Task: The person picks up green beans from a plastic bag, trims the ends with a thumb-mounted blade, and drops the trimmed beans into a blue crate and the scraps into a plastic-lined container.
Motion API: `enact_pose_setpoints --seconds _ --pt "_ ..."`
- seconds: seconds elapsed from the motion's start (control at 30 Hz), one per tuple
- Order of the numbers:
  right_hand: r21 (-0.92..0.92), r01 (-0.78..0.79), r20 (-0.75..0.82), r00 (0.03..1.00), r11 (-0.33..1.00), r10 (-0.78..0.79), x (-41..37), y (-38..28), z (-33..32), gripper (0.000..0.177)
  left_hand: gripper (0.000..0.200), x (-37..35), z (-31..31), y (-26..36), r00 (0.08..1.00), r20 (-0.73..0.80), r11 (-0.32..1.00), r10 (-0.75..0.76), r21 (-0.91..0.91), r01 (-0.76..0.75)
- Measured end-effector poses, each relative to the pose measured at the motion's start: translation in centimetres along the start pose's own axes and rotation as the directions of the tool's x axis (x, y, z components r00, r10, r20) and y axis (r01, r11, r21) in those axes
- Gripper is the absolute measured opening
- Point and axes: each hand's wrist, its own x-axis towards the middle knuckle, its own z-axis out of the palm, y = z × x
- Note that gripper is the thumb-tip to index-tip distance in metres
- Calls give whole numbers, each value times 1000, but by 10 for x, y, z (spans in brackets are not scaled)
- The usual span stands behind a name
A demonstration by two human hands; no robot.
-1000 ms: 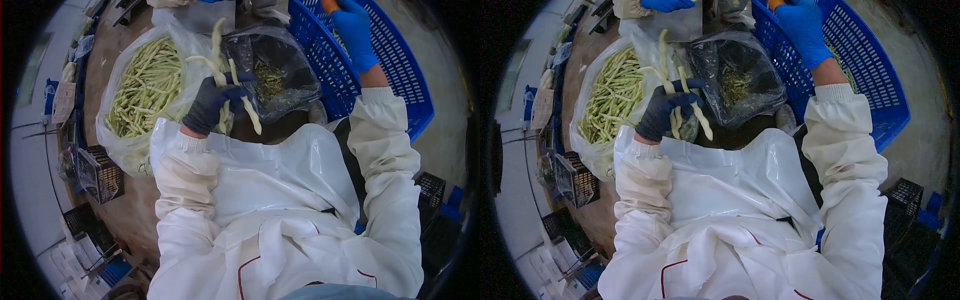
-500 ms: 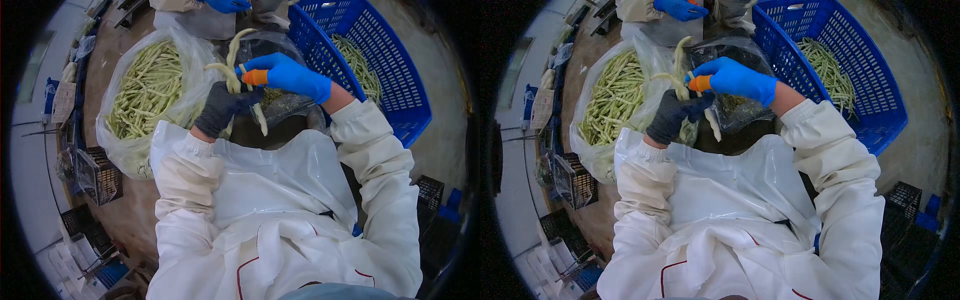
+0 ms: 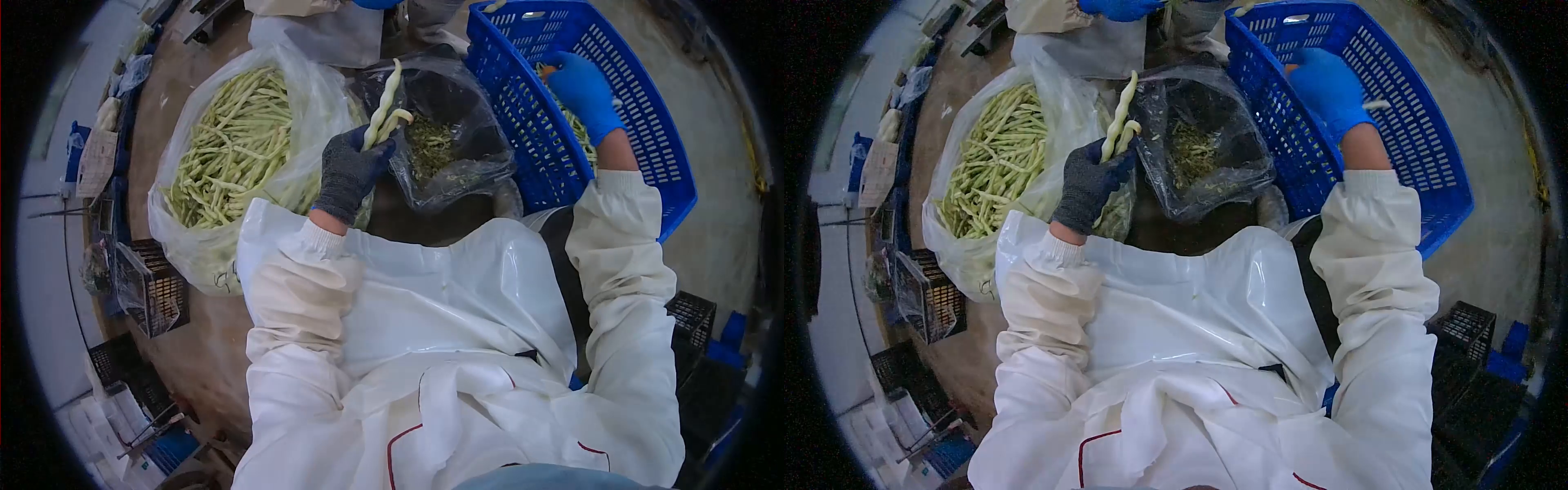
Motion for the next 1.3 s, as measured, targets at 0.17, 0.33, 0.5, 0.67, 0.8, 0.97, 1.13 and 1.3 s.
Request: enact_pose_setpoints --seconds 0.17,0.33,0.5,0.67,0.8,0.97,1.13,1.3 --pt "698 -100 461 820 709 -339 -37 -96 34 28 30 0 7 0 966 -145 947 215 274 -170" --pt "699 -157 581 694 698 -426 -39 -117 46 30 27 2 6 -4 909 -206 856 362 461 -236" --pt "493 23 504 807 870 -307 -40 -121 30 33 27 2 6 2 931 -136 908 338 308 -285" --pt "641 252 235 835 725 -498 -41 -104 52 22 26 5 0 0 874 -119 796 471 484 -363" --pt "565 407 53 850 718 -524 -44 -109 52 22 24 -1 -2 13 968 -126 938 216 303 -169" --pt "955 77 47 915 288 -401 -40 -122 43 23 22 -15 15 32 994 -100 922 35 -382 -71" --pt "936 134 29 892 326 -451 -49 -129 62 27 23 -17 19 38 997 -76 789 -3 -613 -44" --pt "737 -173 511 776 654 -370 -58 -119 76 24 30 5 -27 30 971 -230 542 -70 -826 -156"
